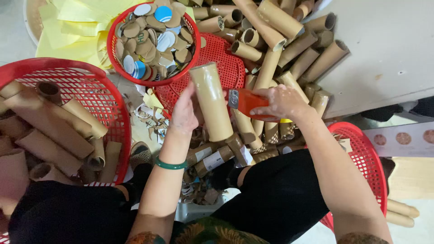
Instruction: Applying adhesive circles and tape to the ends of cardboard tubes.
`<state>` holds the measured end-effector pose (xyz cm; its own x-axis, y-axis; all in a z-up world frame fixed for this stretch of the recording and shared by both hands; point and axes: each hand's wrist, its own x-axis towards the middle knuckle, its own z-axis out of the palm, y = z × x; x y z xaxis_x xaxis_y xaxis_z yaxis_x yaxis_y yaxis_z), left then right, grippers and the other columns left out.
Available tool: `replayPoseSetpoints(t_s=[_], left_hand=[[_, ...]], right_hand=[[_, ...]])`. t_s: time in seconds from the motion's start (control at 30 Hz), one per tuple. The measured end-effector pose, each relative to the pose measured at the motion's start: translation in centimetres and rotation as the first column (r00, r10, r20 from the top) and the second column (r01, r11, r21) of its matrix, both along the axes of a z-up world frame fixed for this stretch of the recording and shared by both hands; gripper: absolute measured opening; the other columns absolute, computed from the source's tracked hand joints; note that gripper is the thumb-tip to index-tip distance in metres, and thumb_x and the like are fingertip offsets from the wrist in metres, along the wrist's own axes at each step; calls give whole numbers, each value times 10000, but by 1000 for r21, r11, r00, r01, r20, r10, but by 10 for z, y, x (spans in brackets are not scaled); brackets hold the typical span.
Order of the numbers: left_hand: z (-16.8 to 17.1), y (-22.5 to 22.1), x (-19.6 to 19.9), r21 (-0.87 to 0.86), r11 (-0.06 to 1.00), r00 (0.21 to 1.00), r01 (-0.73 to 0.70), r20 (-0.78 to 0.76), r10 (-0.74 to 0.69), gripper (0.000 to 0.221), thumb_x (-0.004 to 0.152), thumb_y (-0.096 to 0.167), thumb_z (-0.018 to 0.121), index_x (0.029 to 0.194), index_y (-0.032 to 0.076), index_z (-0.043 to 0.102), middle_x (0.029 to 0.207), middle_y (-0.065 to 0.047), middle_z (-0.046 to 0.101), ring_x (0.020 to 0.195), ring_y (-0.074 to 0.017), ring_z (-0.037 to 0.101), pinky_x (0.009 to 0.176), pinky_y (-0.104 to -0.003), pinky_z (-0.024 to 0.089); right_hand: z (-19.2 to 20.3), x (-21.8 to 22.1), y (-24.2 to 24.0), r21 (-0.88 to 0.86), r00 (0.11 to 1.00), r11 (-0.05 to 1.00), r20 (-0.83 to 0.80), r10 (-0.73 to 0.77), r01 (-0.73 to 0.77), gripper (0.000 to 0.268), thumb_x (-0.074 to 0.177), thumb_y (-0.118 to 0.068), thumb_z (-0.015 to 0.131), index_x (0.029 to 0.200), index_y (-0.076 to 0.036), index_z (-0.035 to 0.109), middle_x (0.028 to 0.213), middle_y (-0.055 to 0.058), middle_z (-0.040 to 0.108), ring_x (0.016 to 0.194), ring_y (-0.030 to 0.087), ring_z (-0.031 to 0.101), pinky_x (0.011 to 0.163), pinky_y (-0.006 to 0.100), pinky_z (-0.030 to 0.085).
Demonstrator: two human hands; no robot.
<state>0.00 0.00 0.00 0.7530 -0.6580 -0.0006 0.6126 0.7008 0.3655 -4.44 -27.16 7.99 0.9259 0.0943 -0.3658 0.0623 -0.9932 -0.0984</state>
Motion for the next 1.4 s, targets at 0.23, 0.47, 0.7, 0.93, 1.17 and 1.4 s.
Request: replayPoseSetpoints(t_s=[0.23,0.47,0.7,0.93,1.17,1.4], left_hand=[[-37,21,-2,115,990,978,-82,203,57,504,1032,161,659,1484,1,505,1195,-181,696,1036,-299,698,886,-467,589],[1,20,-11,19,980,972,-198,136,193,515,1030,413,534,1384,41,572,1114,-145,731,940,-257,738,827,-399,611],[56,39,-28,37,947,922,-320,244,302,367,1069,233,521,1359,22,598,1360,-109,657,1186,-182,666,1048,-369,551],[54,45,-37,-95,913,891,-396,202,407,353,994,103,627,1321,6,540,1277,-160,666,1128,-265,689,984,-407,564],[58,52,-42,54,771,767,-635,169,620,413,924,6,720,1276,60,510,1173,-72,654,1041,-178,658,903,-352,574],[39,55,-33,-7,744,742,-668,77,666,371,986,52,718,1348,28,642,1181,-77,666,1031,-182,638,907,-347,552]], right_hand=[[4,-1,9,-7,995,999,-80,-54,53,696,745,-673,720,1345,-323,674,1082,167,756,1039,360,702,966,471,531],[-6,-3,3,-25,996,997,-57,73,-75,616,790,-615,720,1316,-298,674,1246,121,716,1051,360,689,957,451,526],[-53,-1,-51,-377,643,622,87,761,-686,479,856,-295,668,1288,-502,680,1482,66,663,1064,246,702,897,467,506],[38,-16,38,-3,993,995,-69,-100,100,723,731,-647,747,1361,-306,648,1163,181,715,1085,358,690,957,456,543],[75,-26,48,16,990,990,-8,-143,143,738,738,-633,741,1358,-244,654,1064,178,767,990,352,742,974,440,548],[119,-58,65,291,938,901,29,-345,322,746,819,-528,775,1482,-199,685,934,235,777,804,383,781,802,491,642]])
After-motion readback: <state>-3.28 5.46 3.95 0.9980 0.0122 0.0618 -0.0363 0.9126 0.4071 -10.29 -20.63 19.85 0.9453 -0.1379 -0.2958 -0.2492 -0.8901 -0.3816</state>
